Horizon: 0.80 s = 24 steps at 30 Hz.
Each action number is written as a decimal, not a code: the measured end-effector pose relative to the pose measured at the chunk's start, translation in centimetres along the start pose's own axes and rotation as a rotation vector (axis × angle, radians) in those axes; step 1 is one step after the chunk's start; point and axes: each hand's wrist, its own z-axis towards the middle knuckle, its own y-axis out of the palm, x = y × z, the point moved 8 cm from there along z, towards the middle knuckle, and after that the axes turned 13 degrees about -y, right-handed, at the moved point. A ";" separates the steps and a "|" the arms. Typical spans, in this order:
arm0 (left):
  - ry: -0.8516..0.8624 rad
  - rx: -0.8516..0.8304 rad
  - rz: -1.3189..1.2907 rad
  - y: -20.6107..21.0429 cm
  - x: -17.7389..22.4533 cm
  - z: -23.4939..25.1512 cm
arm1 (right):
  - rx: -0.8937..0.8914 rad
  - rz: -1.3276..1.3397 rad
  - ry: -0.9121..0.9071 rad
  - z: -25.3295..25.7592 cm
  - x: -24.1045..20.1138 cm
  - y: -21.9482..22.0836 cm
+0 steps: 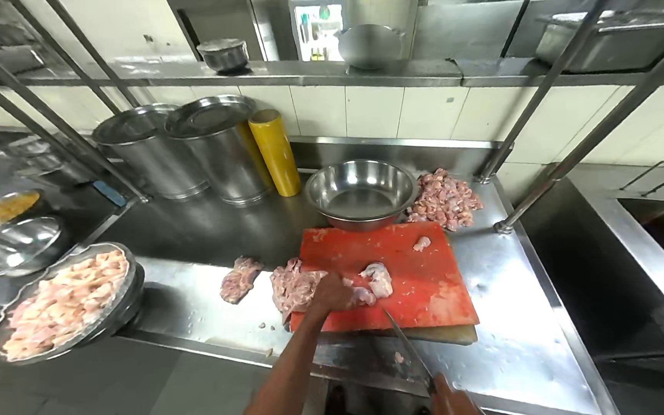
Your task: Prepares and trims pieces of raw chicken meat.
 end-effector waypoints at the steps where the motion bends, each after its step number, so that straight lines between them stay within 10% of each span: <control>1: 0.014 -0.017 -0.043 -0.3 -0.1 -0.2 | 0.027 0.008 -0.033 0.6 -0.6 -0.6; 7: 0.195 -0.067 -0.322 -2.3 5.5 -5.1 | 0.170 0.085 -0.056 5.4 -0.4 -4.6; 14: 0.350 -0.224 -0.926 0.1 8.8 -6.9 | 0.459 0.288 0.133 2.8 10.6 -7.7; 19: 0.043 0.075 -0.279 3.7 0.3 -2.5 | 0.457 0.375 0.033 2.5 9.2 -5.2; 24: 0.026 0.198 -0.195 2.9 -4.2 -3.1 | 0.320 0.243 -0.044 2.3 2.3 -3.1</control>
